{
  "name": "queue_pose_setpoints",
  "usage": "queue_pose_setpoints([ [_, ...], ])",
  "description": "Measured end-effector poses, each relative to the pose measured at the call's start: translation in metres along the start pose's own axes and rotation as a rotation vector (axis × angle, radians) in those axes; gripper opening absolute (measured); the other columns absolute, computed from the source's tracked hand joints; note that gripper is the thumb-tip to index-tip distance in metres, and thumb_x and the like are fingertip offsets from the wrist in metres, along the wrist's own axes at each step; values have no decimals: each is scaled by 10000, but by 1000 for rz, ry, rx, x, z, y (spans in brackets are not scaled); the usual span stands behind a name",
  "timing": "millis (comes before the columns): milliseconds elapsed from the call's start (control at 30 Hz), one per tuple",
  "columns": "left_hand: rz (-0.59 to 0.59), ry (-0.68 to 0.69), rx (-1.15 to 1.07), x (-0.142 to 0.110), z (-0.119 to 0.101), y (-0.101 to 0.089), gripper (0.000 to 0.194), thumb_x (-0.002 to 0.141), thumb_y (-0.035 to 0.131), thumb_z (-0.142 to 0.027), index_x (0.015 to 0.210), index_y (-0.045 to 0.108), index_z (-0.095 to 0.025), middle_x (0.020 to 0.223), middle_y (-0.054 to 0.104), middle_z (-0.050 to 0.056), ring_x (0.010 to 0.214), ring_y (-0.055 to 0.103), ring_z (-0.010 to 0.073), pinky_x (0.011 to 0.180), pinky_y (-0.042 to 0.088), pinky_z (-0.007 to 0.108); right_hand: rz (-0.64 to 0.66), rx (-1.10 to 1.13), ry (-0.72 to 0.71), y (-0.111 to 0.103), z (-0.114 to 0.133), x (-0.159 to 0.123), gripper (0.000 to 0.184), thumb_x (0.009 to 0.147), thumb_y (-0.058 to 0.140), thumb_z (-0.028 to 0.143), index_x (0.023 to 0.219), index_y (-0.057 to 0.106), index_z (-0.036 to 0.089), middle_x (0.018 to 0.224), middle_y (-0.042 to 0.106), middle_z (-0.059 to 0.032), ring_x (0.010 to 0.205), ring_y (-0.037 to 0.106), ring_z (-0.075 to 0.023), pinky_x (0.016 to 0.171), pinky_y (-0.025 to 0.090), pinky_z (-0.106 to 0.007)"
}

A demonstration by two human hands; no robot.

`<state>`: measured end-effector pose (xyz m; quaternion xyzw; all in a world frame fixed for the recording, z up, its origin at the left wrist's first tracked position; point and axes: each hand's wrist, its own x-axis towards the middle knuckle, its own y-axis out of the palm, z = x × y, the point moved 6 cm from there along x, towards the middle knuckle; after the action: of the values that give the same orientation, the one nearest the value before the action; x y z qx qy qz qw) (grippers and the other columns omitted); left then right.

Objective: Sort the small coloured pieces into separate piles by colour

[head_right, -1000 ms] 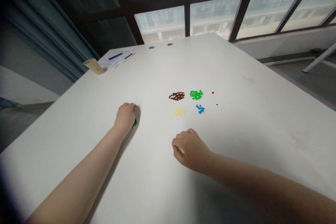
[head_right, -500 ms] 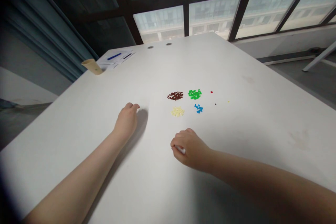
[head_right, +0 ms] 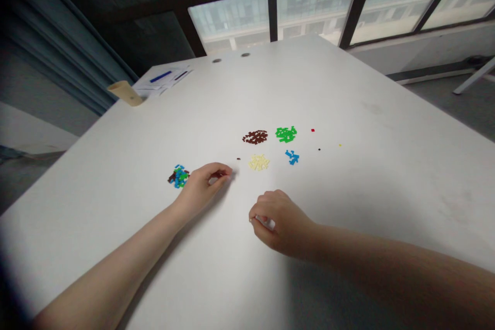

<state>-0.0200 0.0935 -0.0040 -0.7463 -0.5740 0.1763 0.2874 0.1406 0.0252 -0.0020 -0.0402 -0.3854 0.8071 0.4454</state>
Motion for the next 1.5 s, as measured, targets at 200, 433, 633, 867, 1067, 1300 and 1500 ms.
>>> queue_pose_setpoints([
  [200, 162, -426, -817, -16, -3, 29, 157, 660, 676, -258, 755, 627, -143, 747, 652, 12, 703, 589, 91, 725, 446, 219, -89, 56, 4, -7, 1, 1, 121, 700, 487, 67, 665, 520, 179, 570, 501, 19, 593, 444, -114, 631, 353, -267],
  [433, 265, -556, -1085, -32, -19, 51, 160, 645, 699, -177, 772, 623, -116, 727, 647, 16, 717, 599, 80, 753, 435, 201, -298, 64, 114, -26, -8, -1, 102, 752, 495, 124, 795, 561, 189, 655, 501, 8, 637, 478, -118, 613, 388, -250],
  [633, 294, -447, -1080, -33, -17, 61, 200, 647, 702, -198, 791, 576, -139, 673, 621, -8, 638, 564, 68, 673, 423, 204, -311, 59, 80, -24, -11, 2, 149, 755, 582, 210, 898, 624, 223, 719, 567, -7, 708, 526, -133, 663, 429, -266],
  [867, 238, -186, -590, -22, -16, 48, 206, 765, 565, -315, 882, 555, -146, 757, 643, 50, 695, 586, 130, 671, 444, 265, -302, 71, 97, -23, -15, 5, 92, 755, 583, 168, 793, 649, 219, 712, 605, -1, 724, 546, -123, 690, 438, -260],
  [1067, 76, 300, 452, -1, -28, 18, 403, 873, 347, -256, 1268, 401, -199, 1357, 391, 82, 1279, 272, 222, 998, 254, 413, -324, 90, 120, -23, -16, 6, 82, 760, 576, 166, 786, 641, 211, 718, 614, -5, 716, 551, -125, 700, 435, -267],
  [1300, 109, 299, 767, -2, -23, 25, 422, 888, 262, -244, 1298, 359, -221, 1355, 399, 64, 1274, 295, 207, 1009, 207, 442, -321, 107, 84, -21, -11, 6, 80, 761, 575, 159, 773, 632, 213, 717, 622, -9, 728, 555, -133, 717, 434, -280],
  [1500, -56, 169, 991, -13, -28, 18, 389, 859, 314, -220, 1208, 467, -146, 1241, 505, 152, 1228, 344, 303, 953, 235, 506, -376, 105, 110, -26, -13, 4, 84, 752, 582, 166, 789, 640, 213, 703, 600, -6, 693, 546, -125, 680, 438, -273],
])
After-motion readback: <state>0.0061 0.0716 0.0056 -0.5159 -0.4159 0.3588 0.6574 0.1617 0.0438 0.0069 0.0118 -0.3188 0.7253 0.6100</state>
